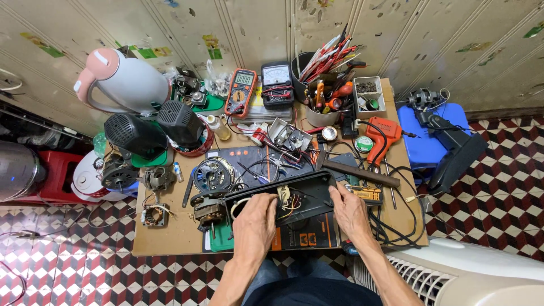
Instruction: The recorder is disassembling, inspecting, and repairing internal components of fan motors on a workbench.
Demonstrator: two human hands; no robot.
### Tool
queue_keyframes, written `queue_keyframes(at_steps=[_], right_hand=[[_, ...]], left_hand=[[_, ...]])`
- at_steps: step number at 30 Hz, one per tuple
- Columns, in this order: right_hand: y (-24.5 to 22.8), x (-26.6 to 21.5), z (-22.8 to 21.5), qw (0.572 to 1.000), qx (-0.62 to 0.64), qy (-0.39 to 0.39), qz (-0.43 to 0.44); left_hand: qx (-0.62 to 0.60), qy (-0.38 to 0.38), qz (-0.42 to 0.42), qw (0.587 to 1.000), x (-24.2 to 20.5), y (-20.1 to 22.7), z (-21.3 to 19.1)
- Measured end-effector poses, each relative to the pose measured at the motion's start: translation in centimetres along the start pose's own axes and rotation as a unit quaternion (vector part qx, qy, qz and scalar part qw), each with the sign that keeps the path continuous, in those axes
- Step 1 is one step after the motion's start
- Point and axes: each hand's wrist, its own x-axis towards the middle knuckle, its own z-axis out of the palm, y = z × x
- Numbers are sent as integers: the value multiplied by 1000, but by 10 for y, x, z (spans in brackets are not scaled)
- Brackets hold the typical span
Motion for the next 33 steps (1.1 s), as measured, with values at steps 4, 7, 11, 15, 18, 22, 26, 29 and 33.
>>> queue_keyframes(at_steps=[4,7,11,15,18,22,26,29,33], right_hand=[[-6,-3,-1,1000,-5,7,-3],[-10,-5,-1,1000,4,13,-3],[-13,-8,-2,999,-15,31,-11],[-22,-11,-6,1000,-10,18,12],[-21,-11,-5,1000,-19,23,1],[-22,-12,-5,999,-22,30,-19],[-19,-9,-5,999,-22,23,-7],[-13,-6,-3,1000,-19,12,12],[-11,-7,0,1000,-5,6,12]], left_hand=[[-38,-20,-78,996,-2,-6,10],[-14,-39,-119,992,5,-9,11],[-42,-136,-159,977,18,-14,3],[-22,-193,-114,974,23,-36,10],[31,-284,-160,945,35,-28,2],[19,-326,-162,931,42,-24,-4],[19,-274,-129,953,35,-23,-4],[-9,-164,-51,985,22,-30,-2],[-48,-113,-150,981,22,-31,-10]])
